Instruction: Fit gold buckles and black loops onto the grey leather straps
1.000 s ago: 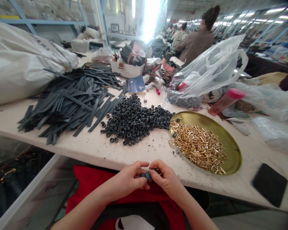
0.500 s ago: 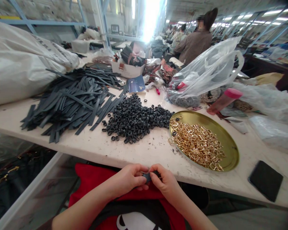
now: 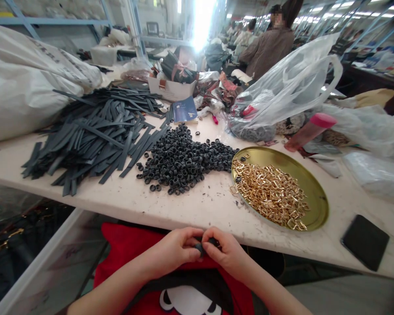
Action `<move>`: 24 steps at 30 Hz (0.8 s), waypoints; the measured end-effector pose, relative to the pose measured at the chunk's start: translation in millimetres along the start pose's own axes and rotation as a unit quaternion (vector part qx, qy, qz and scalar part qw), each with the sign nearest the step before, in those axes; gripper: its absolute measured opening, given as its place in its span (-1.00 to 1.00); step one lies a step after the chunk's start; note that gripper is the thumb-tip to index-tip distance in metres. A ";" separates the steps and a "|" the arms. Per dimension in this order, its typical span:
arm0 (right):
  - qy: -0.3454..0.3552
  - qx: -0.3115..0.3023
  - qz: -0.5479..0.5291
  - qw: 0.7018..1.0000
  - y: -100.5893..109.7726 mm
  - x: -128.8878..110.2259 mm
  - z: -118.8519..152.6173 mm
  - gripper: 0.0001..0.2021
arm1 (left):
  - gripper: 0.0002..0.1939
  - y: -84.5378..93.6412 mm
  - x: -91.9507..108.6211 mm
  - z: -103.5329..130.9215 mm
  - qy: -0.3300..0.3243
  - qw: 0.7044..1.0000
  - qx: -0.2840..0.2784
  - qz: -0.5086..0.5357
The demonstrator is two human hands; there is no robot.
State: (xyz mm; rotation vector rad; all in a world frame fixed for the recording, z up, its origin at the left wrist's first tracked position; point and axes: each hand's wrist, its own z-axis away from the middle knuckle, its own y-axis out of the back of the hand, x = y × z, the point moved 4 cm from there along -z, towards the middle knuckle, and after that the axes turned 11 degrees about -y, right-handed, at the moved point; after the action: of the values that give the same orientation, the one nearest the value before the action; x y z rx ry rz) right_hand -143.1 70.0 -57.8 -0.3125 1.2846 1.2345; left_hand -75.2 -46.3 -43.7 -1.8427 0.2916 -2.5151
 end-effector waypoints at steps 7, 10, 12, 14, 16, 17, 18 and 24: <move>0.035 0.090 0.019 0.995 -6.1 8.5 -6.5 -0.91 | -0.77 14.6 -5.9 0.7 0.123 0.989 -0.018 -0.078; 0.041 0.106 0.035 0.993 -4.4 8.9 -10.0 -0.90 | -0.70 14.1 -5.2 -6.9 0.097 0.986 -0.027 -0.133; 0.041 0.116 0.043 0.991 -0.6 9.3 -12.2 -0.89 | -0.70 13.9 -2.1 -12.8 0.078 0.983 -0.036 -0.164; 0.037 0.122 0.050 0.991 3.8 9.3 -15.0 -0.88 | -0.71 16.3 3.3 -16.5 0.067 0.978 -0.051 -0.191; 0.032 0.124 0.042 0.991 7.6 8.7 -18.4 -0.86 | -0.68 21.8 11.5 -17.5 0.057 0.972 -0.067 -0.218; 0.030 0.125 0.033 0.991 8.9 8.3 -20.5 -0.85 | -0.66 25.2 16.0 -17.3 0.053 0.969 -0.075 -0.229; 0.030 0.124 0.022 0.992 9.5 7.9 -22.6 -0.83 | -0.64 28.9 20.2 -16.9 0.050 0.967 -0.080 -0.236; 0.048 0.126 -0.008 0.991 8.9 15.0 -37.9 -0.76 | -0.78 42.3 18.2 -22.8 0.064 0.990 -0.055 -0.117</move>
State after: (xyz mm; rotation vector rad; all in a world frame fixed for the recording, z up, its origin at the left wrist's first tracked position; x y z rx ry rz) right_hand -174.0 52.0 -79.4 -0.2018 1.5014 1.0405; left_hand -106.7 -86.6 -39.8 -1.8542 0.2321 -2.8354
